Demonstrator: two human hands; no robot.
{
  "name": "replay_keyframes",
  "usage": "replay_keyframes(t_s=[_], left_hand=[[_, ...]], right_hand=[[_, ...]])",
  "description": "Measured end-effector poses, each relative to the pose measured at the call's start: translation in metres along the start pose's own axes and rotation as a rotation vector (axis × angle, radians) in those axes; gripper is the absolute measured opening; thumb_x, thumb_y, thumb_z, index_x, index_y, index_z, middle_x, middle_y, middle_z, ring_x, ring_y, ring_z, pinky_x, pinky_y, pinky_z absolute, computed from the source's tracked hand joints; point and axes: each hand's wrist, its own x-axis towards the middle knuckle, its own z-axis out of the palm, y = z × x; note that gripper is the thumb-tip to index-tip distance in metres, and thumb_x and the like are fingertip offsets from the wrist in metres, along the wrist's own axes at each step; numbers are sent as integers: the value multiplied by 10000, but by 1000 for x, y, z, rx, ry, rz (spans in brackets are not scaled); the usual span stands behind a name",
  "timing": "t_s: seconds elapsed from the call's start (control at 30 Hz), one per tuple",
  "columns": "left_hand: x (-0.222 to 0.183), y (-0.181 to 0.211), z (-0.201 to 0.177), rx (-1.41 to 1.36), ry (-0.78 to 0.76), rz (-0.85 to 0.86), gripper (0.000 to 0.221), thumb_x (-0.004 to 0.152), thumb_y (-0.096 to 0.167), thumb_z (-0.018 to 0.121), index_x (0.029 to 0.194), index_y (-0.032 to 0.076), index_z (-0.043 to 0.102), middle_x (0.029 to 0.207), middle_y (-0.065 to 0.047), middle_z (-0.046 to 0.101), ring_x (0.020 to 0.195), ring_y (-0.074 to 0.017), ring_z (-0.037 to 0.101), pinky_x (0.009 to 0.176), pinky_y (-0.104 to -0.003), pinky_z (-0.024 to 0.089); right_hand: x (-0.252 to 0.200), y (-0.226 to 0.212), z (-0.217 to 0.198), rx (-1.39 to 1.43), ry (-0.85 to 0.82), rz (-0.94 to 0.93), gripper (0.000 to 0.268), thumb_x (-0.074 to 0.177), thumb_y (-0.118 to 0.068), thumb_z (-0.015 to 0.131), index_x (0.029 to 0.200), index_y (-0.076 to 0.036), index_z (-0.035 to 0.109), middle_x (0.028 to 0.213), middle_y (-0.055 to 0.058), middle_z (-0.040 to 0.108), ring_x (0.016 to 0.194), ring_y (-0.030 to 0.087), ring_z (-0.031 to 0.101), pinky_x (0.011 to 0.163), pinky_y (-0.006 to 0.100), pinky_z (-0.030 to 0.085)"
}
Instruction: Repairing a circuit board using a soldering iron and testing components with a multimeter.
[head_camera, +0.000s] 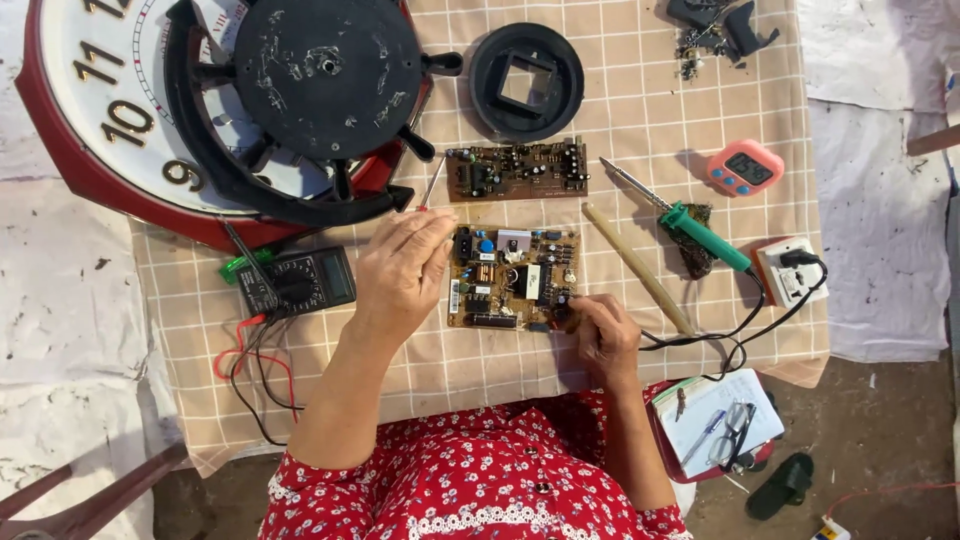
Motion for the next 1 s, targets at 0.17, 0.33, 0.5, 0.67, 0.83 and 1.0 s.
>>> replay_keyframes(t_s=[0.17, 0.33, 0.5, 0.67, 0.83, 1.0], left_hand=[[-11, -4, 4, -107, -12, -114, 136, 815, 155, 628, 932, 88, 647, 873, -93, 549, 762, -203, 529, 657, -295, 478], [-4, 0, -1, -46, -33, -98, 150, 813, 107, 612, 957, 101, 652, 870, -69, 571, 736, -213, 568, 593, -291, 496], [-2, 1, -2, -60, -53, -92, 158, 828, 93, 576, 972, 93, 641, 900, -90, 595, 802, -232, 588, 656, -299, 505], [-9, -4, 3, -41, -40, -130, 140, 801, 161, 636, 936, 142, 667, 862, -34, 567, 747, -206, 590, 611, -288, 510], [-4, -3, -2, -41, -58, -92, 177, 811, 131, 611, 983, 123, 652, 900, -69, 600, 795, -237, 597, 656, -312, 507], [-4, 0, 0, -35, -71, -71, 180, 806, 130, 611, 981, 137, 649, 935, -58, 625, 813, -229, 599, 696, -316, 490]], right_hand=[[1, -4, 0, -20, -18, 14, 203, 814, -12, 480, 809, -132, 643, 711, 53, 599, 605, 274, 584, 577, 336, 481], [0, -4, 0, -7, -18, 29, 203, 817, -13, 478, 813, -129, 645, 713, 55, 600, 611, 270, 590, 582, 326, 483], [1, -5, 1, 8, -5, 14, 201, 830, -36, 479, 817, -147, 646, 708, 35, 601, 614, 250, 597, 590, 298, 484], [2, -9, 0, -10, -22, 23, 192, 819, -6, 486, 813, -117, 642, 700, 66, 598, 607, 279, 593, 578, 336, 485], [4, -9, 0, 15, -17, 18, 197, 821, -2, 485, 818, -122, 641, 701, 63, 598, 610, 278, 595, 582, 323, 485], [3, -10, -1, 12, -25, 24, 190, 824, -2, 486, 817, -119, 636, 700, 65, 594, 611, 281, 594, 579, 327, 483]])
